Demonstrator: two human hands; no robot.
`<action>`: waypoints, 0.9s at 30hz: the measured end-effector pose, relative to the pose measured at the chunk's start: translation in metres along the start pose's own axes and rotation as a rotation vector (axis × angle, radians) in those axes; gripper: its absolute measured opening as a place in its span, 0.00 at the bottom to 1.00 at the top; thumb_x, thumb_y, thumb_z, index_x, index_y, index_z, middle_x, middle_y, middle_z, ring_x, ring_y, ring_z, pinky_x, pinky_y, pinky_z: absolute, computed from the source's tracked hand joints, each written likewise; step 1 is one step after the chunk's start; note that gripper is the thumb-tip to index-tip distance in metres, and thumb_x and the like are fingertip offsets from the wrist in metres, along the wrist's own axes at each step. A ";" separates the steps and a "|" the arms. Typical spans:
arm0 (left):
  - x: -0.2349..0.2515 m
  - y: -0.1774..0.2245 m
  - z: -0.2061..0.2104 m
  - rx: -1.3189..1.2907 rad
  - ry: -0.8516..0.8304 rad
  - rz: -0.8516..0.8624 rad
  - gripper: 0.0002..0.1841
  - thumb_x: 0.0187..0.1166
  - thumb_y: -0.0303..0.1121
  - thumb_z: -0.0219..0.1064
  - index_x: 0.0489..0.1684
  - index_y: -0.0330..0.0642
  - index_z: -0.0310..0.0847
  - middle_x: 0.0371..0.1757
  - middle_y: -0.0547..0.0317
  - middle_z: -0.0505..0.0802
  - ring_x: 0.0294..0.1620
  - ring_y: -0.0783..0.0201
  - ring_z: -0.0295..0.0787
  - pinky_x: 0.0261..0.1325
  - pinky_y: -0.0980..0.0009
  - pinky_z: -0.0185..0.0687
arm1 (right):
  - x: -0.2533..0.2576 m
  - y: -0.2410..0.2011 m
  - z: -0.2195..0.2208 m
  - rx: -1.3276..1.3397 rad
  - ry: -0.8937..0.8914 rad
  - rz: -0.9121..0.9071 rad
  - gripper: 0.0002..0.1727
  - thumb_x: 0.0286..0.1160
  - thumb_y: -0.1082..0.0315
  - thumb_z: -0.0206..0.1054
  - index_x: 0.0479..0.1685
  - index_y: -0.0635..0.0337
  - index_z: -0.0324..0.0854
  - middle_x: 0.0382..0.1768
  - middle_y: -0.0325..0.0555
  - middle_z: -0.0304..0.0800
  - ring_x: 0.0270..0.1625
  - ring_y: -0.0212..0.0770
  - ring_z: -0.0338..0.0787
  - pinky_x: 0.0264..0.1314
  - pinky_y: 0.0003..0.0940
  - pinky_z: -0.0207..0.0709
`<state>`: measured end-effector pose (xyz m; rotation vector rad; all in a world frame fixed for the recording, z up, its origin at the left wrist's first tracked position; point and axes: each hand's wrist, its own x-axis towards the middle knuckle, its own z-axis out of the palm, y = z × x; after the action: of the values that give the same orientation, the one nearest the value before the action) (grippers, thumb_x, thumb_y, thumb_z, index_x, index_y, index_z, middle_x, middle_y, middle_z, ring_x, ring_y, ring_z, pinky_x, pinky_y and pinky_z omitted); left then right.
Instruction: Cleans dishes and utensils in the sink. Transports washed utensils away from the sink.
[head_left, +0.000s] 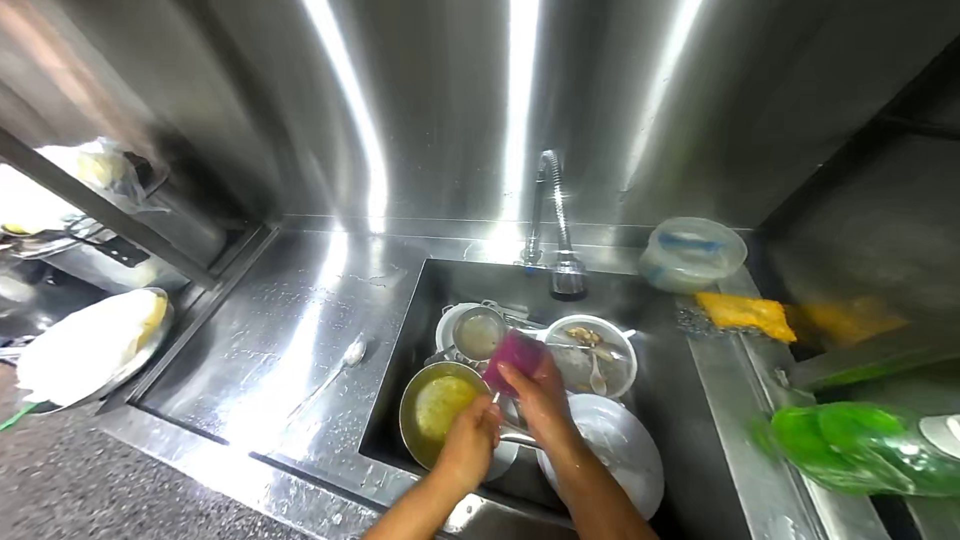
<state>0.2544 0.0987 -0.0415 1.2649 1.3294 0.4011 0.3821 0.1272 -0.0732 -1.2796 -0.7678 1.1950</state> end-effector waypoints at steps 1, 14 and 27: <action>0.000 0.003 -0.003 0.016 -0.005 -0.007 0.15 0.95 0.33 0.43 0.55 0.33 0.75 0.28 0.64 0.76 0.22 0.72 0.70 0.29 0.74 0.70 | 0.005 -0.009 -0.006 -0.162 -0.031 -0.031 0.29 0.69 0.74 0.73 0.72 0.70 0.73 0.49 0.58 0.90 0.52 0.43 0.92 0.59 0.42 0.85; -0.005 0.035 -0.031 0.861 -0.265 -0.038 0.21 0.95 0.36 0.43 0.66 0.31 0.78 0.58 0.32 0.88 0.65 0.37 0.85 0.70 0.40 0.75 | 0.024 -0.044 -0.027 -1.269 -1.117 -0.547 0.07 0.77 0.79 0.63 0.49 0.69 0.84 0.44 0.65 0.91 0.51 0.65 0.91 0.56 0.65 0.79; 0.026 0.029 -0.009 -0.003 -0.036 -0.105 0.15 0.96 0.36 0.44 0.54 0.35 0.75 0.27 0.62 0.74 0.18 0.69 0.65 0.23 0.72 0.65 | 0.018 -0.003 0.017 0.182 0.136 0.136 0.23 0.86 0.74 0.60 0.76 0.72 0.62 0.52 0.61 0.83 0.47 0.44 0.89 0.52 0.39 0.86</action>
<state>0.2660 0.1345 -0.0270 1.1887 1.3580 0.3049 0.3715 0.1491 -0.0705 -1.2620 -0.4678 1.2423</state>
